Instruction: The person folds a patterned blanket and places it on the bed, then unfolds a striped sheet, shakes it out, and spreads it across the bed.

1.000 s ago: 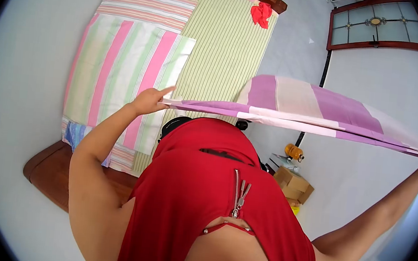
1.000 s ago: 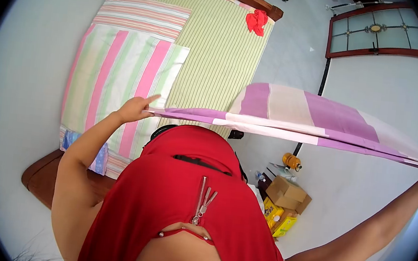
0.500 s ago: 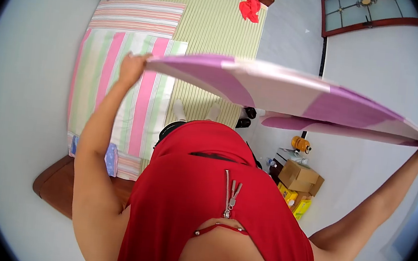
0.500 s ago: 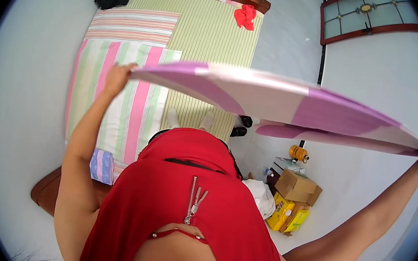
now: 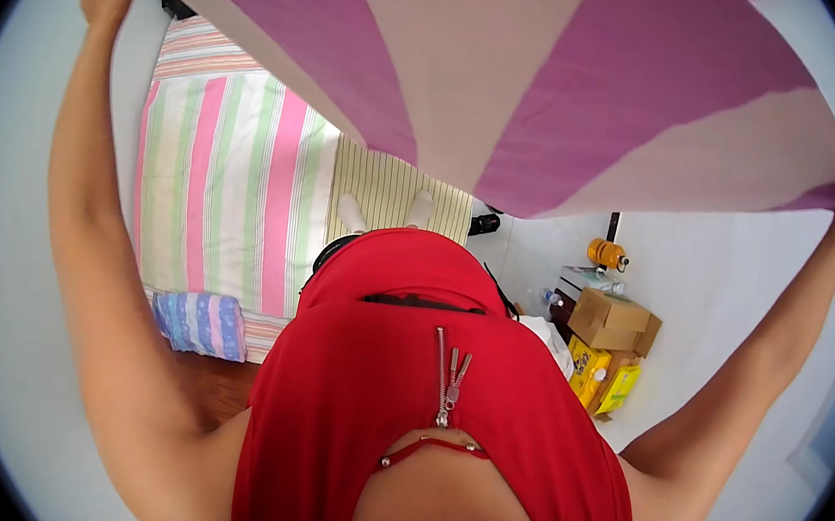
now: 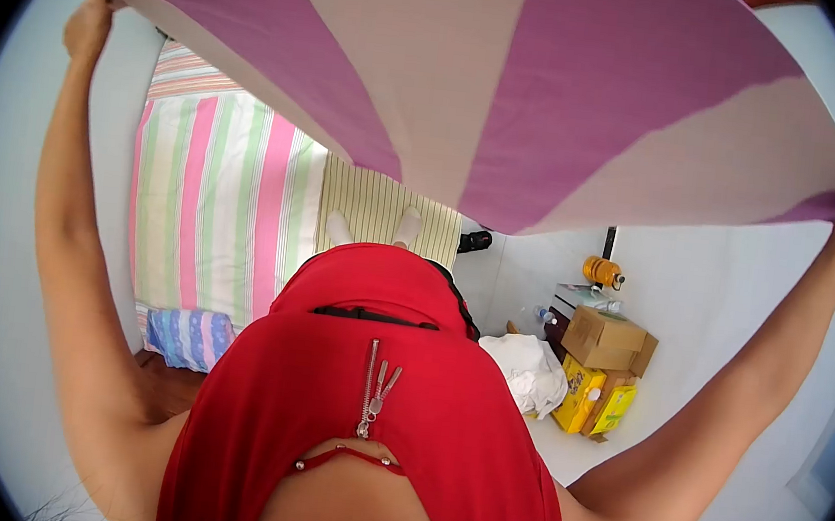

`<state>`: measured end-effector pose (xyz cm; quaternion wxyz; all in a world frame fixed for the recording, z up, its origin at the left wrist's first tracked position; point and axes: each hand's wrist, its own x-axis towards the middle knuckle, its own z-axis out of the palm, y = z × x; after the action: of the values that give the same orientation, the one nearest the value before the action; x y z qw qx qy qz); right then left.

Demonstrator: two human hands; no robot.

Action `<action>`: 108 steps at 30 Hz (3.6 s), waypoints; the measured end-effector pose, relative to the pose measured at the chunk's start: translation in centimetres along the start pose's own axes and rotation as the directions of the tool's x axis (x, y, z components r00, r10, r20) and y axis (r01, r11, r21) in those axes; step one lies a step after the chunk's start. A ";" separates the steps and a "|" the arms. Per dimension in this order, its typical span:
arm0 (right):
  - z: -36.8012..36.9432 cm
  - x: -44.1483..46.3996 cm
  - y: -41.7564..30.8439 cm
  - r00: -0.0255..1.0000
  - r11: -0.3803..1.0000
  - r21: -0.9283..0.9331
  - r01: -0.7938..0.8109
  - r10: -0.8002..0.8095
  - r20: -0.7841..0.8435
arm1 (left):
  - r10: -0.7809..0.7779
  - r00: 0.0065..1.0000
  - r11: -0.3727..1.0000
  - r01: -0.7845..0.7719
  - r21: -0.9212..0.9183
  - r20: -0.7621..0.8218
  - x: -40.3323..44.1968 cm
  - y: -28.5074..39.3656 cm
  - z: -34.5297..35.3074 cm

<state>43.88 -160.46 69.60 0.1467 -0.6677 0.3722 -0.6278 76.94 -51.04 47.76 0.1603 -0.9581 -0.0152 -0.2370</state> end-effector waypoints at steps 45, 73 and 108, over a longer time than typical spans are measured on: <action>-13.6 -72.2 5.4 -0.718 0.935 0.113 0.335 0.176 0.674 | -0.462 0.467 0.505 0.837 -0.209 0.754 -58.4 -0.7 17.6; 0.8 -66.1 0.4 -0.263 0.824 0.358 0.439 -0.264 0.928 | -0.430 0.823 0.853 0.505 -0.132 0.371 -43.8 -4.4 9.8; 19.3 -77.9 -27.8 -0.890 0.765 0.640 -0.068 -0.337 0.308 | -0.971 -0.074 -0.085 0.996 -0.036 0.227 -89.2 3.0 -33.4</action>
<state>75.93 -93.71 28.04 0.2416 -0.8181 -0.3434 0.3930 -16.86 -60.17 33.82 -0.1584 -0.6648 -0.6972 -0.2165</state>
